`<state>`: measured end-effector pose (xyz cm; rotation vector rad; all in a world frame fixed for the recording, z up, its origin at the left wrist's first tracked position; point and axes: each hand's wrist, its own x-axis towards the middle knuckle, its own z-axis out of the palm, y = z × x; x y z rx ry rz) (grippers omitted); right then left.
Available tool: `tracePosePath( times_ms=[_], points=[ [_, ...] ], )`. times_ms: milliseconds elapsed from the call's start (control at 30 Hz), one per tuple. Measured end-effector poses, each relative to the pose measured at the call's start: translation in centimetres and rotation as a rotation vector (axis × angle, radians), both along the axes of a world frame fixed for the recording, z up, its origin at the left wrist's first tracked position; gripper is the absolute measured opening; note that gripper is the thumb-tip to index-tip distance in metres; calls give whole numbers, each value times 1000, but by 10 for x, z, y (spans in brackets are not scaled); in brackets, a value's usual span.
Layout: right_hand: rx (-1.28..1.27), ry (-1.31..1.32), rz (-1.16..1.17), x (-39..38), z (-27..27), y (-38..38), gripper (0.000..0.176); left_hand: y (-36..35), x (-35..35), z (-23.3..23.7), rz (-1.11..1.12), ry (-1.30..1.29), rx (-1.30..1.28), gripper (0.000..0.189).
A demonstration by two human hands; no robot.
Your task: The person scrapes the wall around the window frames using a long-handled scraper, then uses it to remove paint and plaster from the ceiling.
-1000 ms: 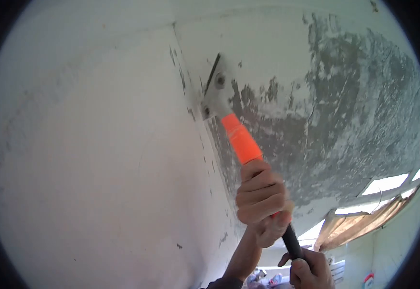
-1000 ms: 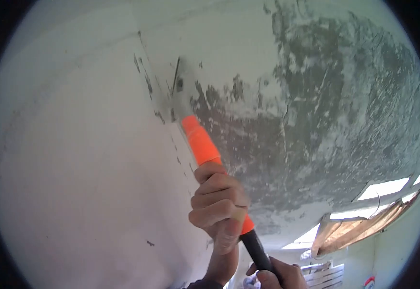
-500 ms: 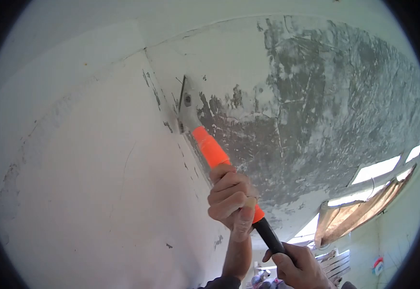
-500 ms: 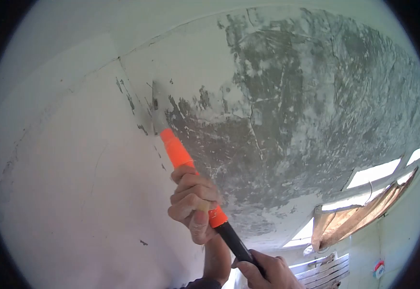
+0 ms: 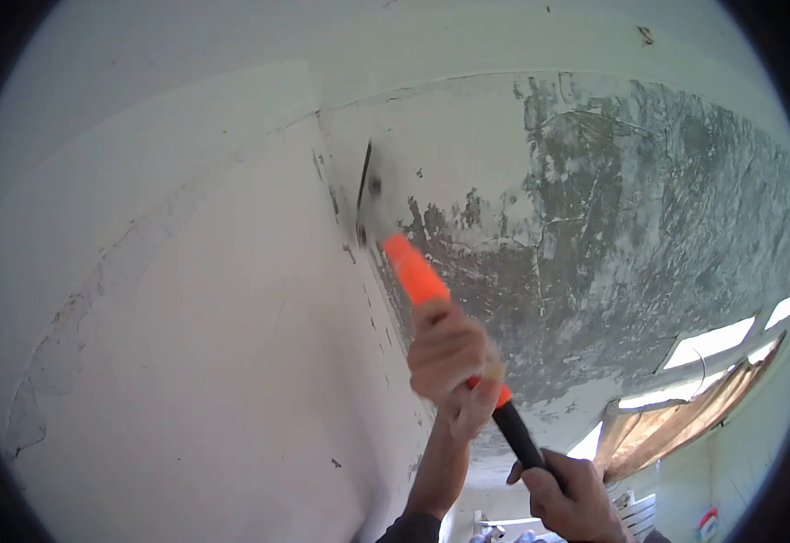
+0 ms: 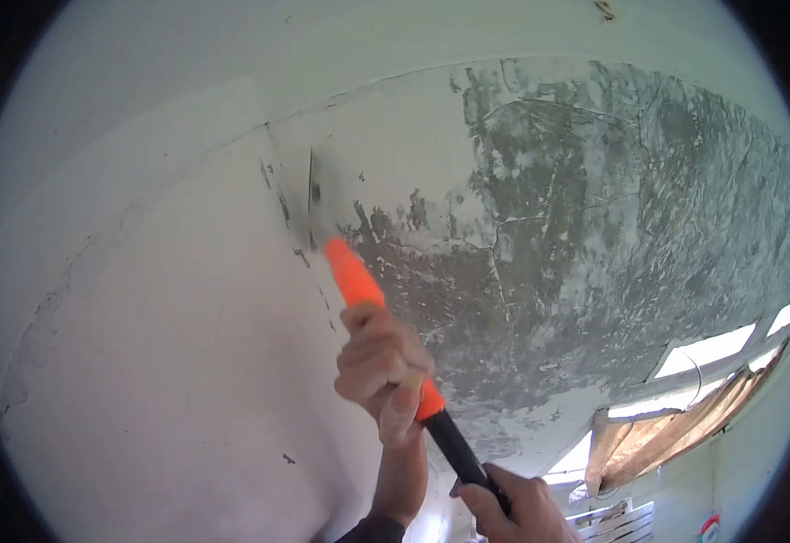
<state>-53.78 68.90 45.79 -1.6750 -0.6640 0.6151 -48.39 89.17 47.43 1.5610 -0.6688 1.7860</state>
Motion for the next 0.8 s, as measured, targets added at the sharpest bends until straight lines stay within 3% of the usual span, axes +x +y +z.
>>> tracePosePath(
  times_ms=[33,100,200,333,533,667,700,800],
  points=[
    [35,15,-32,1,6,4,34,1,3,17,11,3,-12,43],
    [114,86,-94,2,27,12,37,6,13,58,-30,-46,198,40],
    [157,113,1,8,24,9,38,5,21,53,-70,-171,186,31],
    [39,263,61,2,-3,9,35,2,3,3,-18,-60,6,33],
    [-64,109,32,-6,-33,-20,30,-16,-7,-70,11,76,-46,39],
    [-110,137,-12,-16,-50,-47,28,-48,-11,-93,-45,179,-116,40],
    [-82,200,-33,-18,-54,-55,29,-53,-11,-91,-59,195,-64,24],
    [20,385,-96,-25,-60,-70,34,-77,-2,-79,-131,274,81,19]
  ],
)
